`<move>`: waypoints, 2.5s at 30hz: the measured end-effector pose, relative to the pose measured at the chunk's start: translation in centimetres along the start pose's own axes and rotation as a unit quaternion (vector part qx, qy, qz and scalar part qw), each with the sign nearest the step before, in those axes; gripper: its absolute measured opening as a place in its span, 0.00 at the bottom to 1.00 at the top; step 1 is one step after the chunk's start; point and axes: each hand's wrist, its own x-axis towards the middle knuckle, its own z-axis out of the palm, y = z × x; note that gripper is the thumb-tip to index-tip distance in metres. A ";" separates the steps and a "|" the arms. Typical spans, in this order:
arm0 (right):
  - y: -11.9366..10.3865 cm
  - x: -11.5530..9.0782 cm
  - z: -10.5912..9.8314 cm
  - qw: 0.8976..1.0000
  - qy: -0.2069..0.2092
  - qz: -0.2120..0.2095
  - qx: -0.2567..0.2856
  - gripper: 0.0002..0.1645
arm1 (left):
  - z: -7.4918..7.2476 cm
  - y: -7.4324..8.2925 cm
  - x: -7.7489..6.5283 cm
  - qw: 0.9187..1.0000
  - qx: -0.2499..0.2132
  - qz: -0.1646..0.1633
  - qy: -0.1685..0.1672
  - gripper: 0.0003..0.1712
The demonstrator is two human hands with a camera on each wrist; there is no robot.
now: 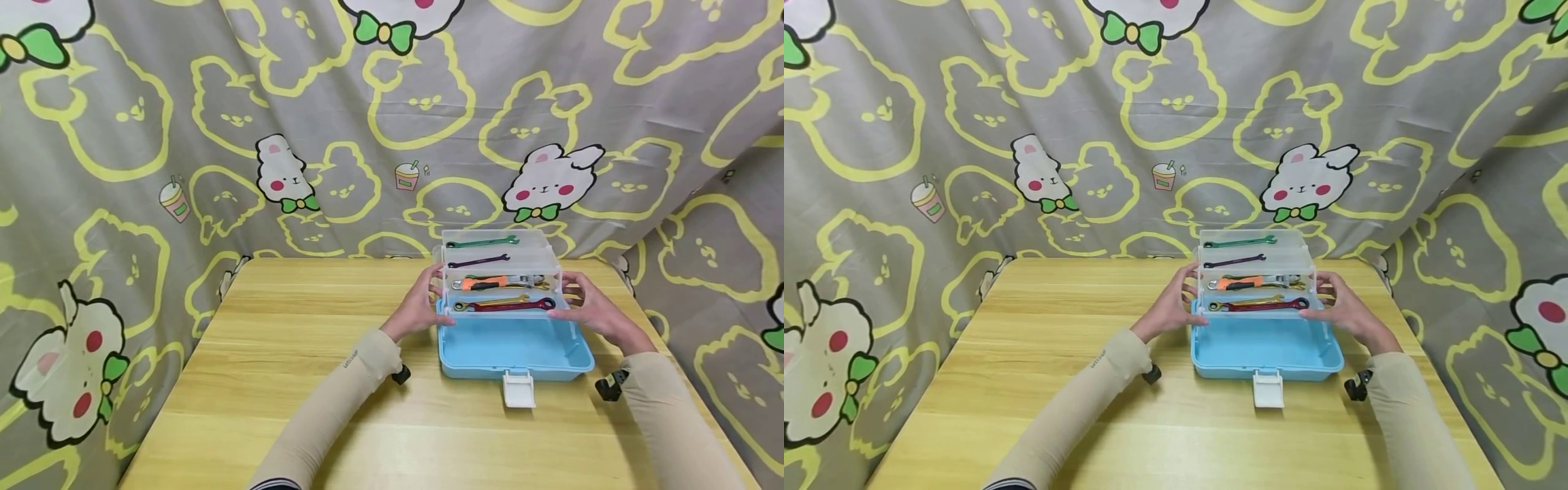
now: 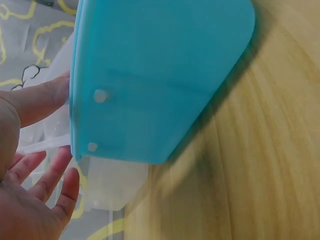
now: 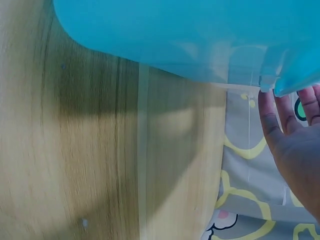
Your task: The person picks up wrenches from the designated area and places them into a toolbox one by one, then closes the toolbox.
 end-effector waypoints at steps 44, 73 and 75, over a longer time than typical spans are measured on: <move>-0.6 -4.7 1.0 0.992 0.095 -0.078 -0.032 0.26 | -0.2 1.5 -2.8 0.998 0.032 0.042 0.015 0.49; -2.1 -3.2 1.3 0.996 0.055 -0.023 0.070 0.40 | -0.7 2.8 -1.8 0.999 0.006 0.000 0.032 0.38; -2.0 -3.3 1.3 0.996 0.057 -0.025 0.066 0.40 | -0.8 2.7 -1.9 0.999 0.018 0.003 0.034 0.38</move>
